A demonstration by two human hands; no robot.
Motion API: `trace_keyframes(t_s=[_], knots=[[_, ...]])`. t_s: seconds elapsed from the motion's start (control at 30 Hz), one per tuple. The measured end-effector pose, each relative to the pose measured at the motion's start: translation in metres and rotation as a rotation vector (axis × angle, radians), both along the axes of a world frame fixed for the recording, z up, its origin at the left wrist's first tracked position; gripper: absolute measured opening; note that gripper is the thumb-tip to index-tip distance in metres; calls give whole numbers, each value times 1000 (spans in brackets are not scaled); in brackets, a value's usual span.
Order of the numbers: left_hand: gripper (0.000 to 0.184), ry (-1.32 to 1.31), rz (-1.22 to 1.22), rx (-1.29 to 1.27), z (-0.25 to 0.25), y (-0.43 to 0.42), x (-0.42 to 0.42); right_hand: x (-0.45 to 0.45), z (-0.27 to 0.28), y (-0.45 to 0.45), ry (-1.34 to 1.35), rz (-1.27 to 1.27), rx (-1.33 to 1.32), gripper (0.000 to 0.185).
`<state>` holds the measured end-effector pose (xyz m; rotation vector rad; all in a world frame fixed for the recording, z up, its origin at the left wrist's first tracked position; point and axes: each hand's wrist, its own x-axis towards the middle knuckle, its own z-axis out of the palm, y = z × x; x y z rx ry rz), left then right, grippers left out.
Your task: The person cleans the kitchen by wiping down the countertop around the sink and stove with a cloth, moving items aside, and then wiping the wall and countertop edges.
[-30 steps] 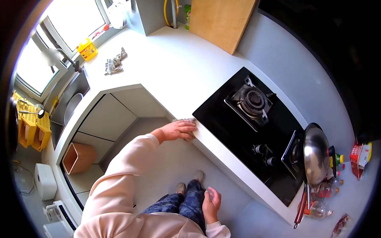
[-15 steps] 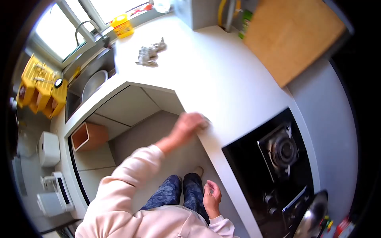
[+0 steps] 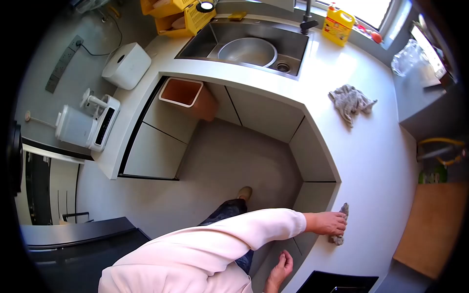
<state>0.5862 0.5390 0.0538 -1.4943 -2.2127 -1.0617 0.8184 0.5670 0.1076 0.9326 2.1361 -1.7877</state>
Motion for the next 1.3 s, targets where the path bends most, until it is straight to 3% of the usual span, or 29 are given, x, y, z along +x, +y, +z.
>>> trace_keyframes(t_s=[0.23, 0.27, 0.57, 0.8, 0.83, 0.97, 1.03, 1.1, 1.17, 1.23, 1.27, 1.3], knots=[[11, 156, 440, 39, -8, -55, -113, -44, -2, -42, -77, 43, -7, 19], [11, 130, 475, 163, -10, -70, -126, -48, -3, -46, -68, 60, -7, 18], [35, 23, 809, -24, -10, -249, -201, -87, -8, -79, -47, 92, -64, 18], [50, 60, 962, -71, -8, -391, -187, -107, -11, -102, -70, 153, -52, 17], [43, 104, 1013, -68, -9, -412, -180, -109, -11, -102, -67, 154, -69, 17], [34, 122, 1485, -112, -4, -515, -130, -107, -15, -96, -78, 152, -85, 17], [28, 106, 1844, 85, -28, -560, -112, -102, -23, -93, -88, 150, -87, 17], [28, -284, 2085, 445, -6, -546, -108, -99, -28, -87, -105, 177, -88, 17], [15, -922, 1911, 1156, -13, -533, -124, -99, -35, -87, -92, 176, -67, 16], [33, -1006, 1810, 1141, -43, -512, -151, -103, -25, -90, -73, 204, -72, 17], [37, -1196, 1673, 1221, -2, -483, -163, -103, -25, -87, -73, 214, -68, 18], [34, -1016, 1772, 1238, -25, -471, -188, -102, -27, -85, -70, 212, -59, 18]])
